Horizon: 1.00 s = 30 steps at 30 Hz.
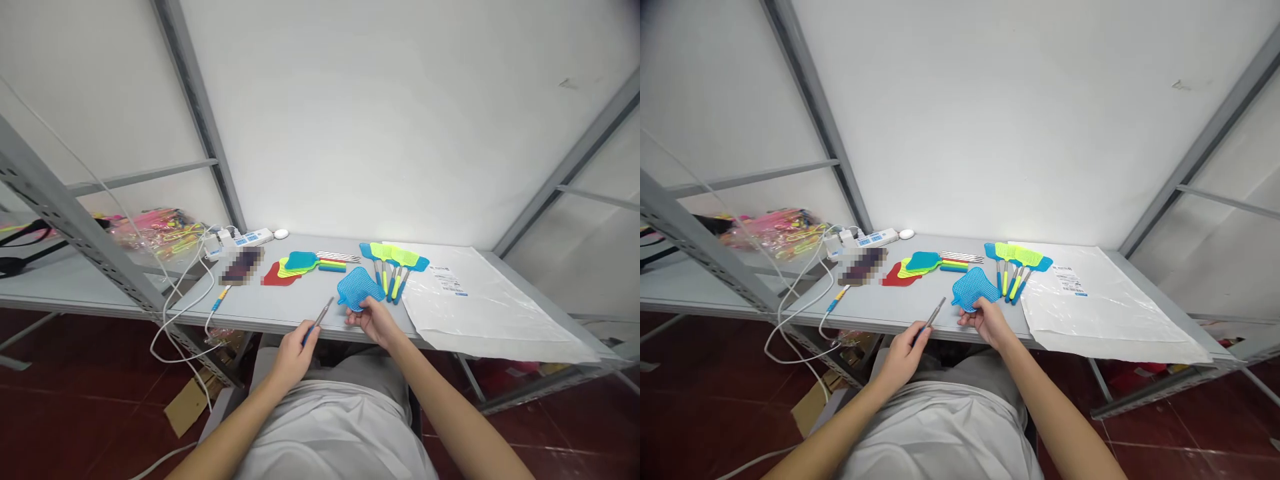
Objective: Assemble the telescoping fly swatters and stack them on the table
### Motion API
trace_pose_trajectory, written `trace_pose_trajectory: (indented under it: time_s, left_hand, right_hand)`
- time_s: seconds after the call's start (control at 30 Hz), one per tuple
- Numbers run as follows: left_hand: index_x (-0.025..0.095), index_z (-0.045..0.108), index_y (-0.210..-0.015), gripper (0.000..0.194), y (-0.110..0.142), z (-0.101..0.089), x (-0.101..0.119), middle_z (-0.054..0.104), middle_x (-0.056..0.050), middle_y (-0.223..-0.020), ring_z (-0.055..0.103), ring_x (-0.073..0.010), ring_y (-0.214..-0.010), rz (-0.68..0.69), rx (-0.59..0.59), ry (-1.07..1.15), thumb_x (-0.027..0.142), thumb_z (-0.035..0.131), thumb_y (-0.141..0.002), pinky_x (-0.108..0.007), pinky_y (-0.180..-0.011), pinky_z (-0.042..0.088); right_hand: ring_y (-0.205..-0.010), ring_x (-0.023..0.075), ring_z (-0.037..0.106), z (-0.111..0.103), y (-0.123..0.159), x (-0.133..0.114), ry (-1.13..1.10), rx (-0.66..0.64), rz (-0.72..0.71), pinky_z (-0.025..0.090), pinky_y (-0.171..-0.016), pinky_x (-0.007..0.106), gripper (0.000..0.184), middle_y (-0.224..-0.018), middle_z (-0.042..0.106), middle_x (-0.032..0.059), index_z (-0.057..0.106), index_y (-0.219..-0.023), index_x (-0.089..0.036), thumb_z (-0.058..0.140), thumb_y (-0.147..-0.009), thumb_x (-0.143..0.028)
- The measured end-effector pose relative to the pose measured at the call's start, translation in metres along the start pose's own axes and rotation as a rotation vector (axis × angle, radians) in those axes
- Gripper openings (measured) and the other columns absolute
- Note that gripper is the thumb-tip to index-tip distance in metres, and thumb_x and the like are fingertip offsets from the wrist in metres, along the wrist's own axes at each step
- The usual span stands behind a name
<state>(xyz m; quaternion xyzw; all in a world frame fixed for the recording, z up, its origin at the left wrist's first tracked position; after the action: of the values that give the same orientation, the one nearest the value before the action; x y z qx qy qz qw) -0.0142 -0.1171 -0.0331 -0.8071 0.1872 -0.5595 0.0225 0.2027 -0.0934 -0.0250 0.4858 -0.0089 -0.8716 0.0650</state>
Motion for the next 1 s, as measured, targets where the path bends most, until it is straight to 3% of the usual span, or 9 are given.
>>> trace_pose_trajectory:
  time_s: [0.07, 0.2, 0.37, 0.47, 0.67, 1.0]
  left_hand:
    - [0.022, 0.067, -0.097, 0.026, -0.005, -0.005, 0.0, 0.068, -0.004, -0.088, 0.06, -0.0197, -0.083, 0.068, -0.028, -0.097, 0.043, 0.055, -0.091, -0.03, -0.077, 0.044]
    - [0.023, 0.065, -0.112, 0.028, -0.028, -0.011, -0.001, 0.069, -0.007, -0.113, 0.062, -0.0235, -0.105, 0.173, -0.061, -0.216, 0.039, 0.05, -0.095, -0.034, -0.091, 0.044]
    - [0.021, 0.061, -0.117, 0.03, -0.067, -0.015, 0.0, 0.067, -0.006, -0.096, 0.062, -0.0194, -0.084, 0.372, -0.069, -0.62, 0.034, 0.039, -0.1, -0.03, -0.073, 0.045]
    - [0.022, 0.061, -0.114, 0.028, -0.079, -0.019, -0.005, 0.064, -0.005, -0.09, 0.058, -0.0194, -0.078, 0.39, -0.089, -0.793, 0.034, 0.039, -0.101, -0.032, -0.07, 0.041]
    - [0.026, 0.058, -0.116, 0.027, -0.077, -0.025, -0.012, 0.062, -0.002, -0.096, 0.056, -0.0188, -0.084, 0.294, -0.156, -0.774, 0.035, 0.037, -0.102, -0.033, -0.073, 0.037]
    - [0.025, 0.061, -0.116, 0.028, -0.076, -0.026, -0.01, 0.063, -0.003, -0.095, 0.057, -0.0189, -0.085, 0.307, -0.131, -0.762, 0.035, 0.039, -0.101, -0.032, -0.073, 0.037]
  right_hand:
    - [-0.054, 0.0141, 0.057, 0.001, 0.002, -0.001, -0.029, -0.027, 0.005, 0.052, -0.065, 0.035, 0.029, -0.07, 0.065, 0.005, 0.062, -0.072, -0.013, 0.049, -0.09, -0.032]
    - [-0.048, 0.0149, 0.053, 0.004, 0.004, 0.0, -0.088, -0.034, 0.013, 0.051, -0.065, 0.036, 0.022, -0.065, 0.065, 0.0062, 0.062, -0.067, -0.015, 0.051, -0.08, -0.028]
    - [-0.049, 0.012, 0.048, 0.0, 0.004, -0.002, -0.198, 0.056, 0.027, 0.049, -0.067, 0.033, 0.025, -0.065, 0.061, 0.0023, 0.058, -0.065, -0.019, 0.056, -0.083, -0.036]
    - [-0.049, 0.0103, 0.044, -0.006, 0.004, -0.004, -0.253, 0.108, 0.06, 0.049, -0.066, 0.031, 0.029, -0.065, 0.058, 0.0005, 0.055, -0.063, -0.02, 0.055, -0.086, -0.037]
    - [-0.051, 0.011, 0.043, -0.004, 0.001, 0.0, -0.219, 0.172, 0.058, 0.048, -0.068, 0.033, 0.028, -0.064, 0.058, 0.0015, 0.059, -0.065, -0.018, 0.058, -0.087, -0.035]
    - [-0.053, 0.0129, 0.046, 0.003, 0.007, 0.003, -0.077, 0.174, -0.002, 0.047, -0.067, 0.034, 0.031, -0.062, 0.06, 0.0024, 0.059, -0.063, -0.018, 0.062, -0.084, -0.039]
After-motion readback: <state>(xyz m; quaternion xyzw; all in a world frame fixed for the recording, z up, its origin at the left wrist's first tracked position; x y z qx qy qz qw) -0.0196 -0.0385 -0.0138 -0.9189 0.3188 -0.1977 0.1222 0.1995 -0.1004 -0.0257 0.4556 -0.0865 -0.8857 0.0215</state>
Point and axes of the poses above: each hand's wrist, its own y-axis away from the middle knuckle, its own z-axis out of the palm, x = y × z, the point moved 2 cm from there along -y, towards the middle knuckle
